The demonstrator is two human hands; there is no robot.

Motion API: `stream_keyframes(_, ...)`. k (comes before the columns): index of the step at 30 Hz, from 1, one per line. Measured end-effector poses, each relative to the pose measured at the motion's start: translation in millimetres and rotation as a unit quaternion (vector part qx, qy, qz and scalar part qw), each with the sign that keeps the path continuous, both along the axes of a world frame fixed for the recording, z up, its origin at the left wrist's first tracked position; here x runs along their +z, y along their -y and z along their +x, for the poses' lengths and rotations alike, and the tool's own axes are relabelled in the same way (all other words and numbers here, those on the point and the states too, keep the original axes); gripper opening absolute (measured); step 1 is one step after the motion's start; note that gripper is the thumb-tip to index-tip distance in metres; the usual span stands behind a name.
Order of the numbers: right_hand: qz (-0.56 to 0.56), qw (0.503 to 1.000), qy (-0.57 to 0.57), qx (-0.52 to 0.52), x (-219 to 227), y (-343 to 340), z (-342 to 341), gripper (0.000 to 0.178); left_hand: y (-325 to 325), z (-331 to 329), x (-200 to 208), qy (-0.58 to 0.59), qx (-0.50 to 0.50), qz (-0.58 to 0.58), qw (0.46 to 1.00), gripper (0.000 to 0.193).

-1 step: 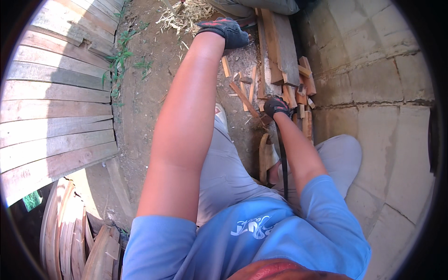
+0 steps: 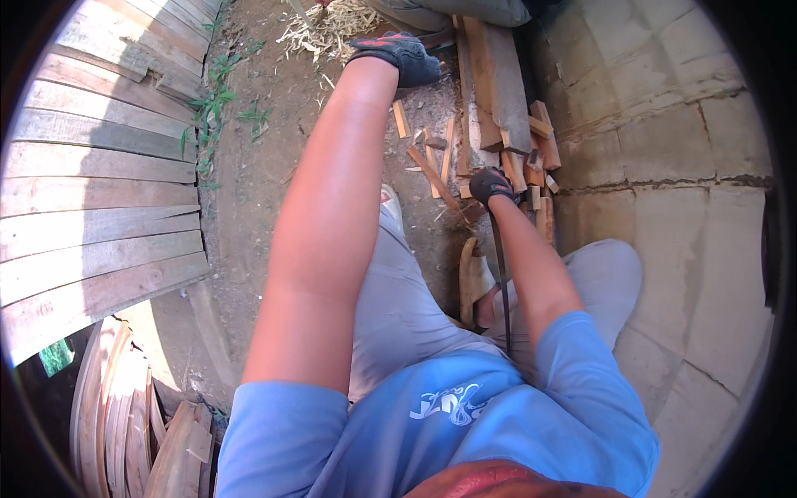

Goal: The person sits on the ground and uses a hand saw to cut a thin wooden stick. They hold the stick with one hand and saw with the other, producing small wood shavings. Another person is visible in the background working with similar materials.

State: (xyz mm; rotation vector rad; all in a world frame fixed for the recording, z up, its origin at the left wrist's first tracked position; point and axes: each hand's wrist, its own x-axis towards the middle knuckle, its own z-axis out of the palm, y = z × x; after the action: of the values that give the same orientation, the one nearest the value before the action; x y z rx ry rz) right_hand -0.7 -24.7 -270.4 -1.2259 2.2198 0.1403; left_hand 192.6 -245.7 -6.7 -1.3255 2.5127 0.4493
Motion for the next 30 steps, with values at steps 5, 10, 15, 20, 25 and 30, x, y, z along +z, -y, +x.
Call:
stream_keyframes(5,-0.059,0.939,0.336,0.044,41.6,46.4,-57.6,0.037,8.7,-3.1,-6.4,0.011,-0.004,-0.036,0.999,0.061)
stream_keyframes(10,-0.260,0.720,0.602,-0.226,205.1,79.2,-61.3,0.027,8.7,15.0,-8.9,-0.017,0.015,0.008,1.000,0.059)
stream_keyframes(15,-0.411,0.780,0.448,-0.146,366.2,36.5,-66.5,0.034,1.4,8.9,12.4,-0.016,-0.011,0.043,0.999,0.058)
stream_keyframes(20,-0.457,0.858,0.210,0.102,401.5,-5.9,-34.7,0.040,-4.5,7.8,5.9,-0.038,0.025,0.021,0.999,0.062)
stream_keyframes(25,-0.423,0.837,-0.009,0.346,311.7,-28.3,-36.7,0.043,-7.3,-13.0,9.7,0.005,-0.017,0.040,0.999,0.063)
stream_keyframes(30,-0.377,0.838,-0.041,0.392,216.8,-47.8,-42.9,0.044,18.6,8.8,-58.0,-0.065,-0.026,-0.093,0.993,0.065)
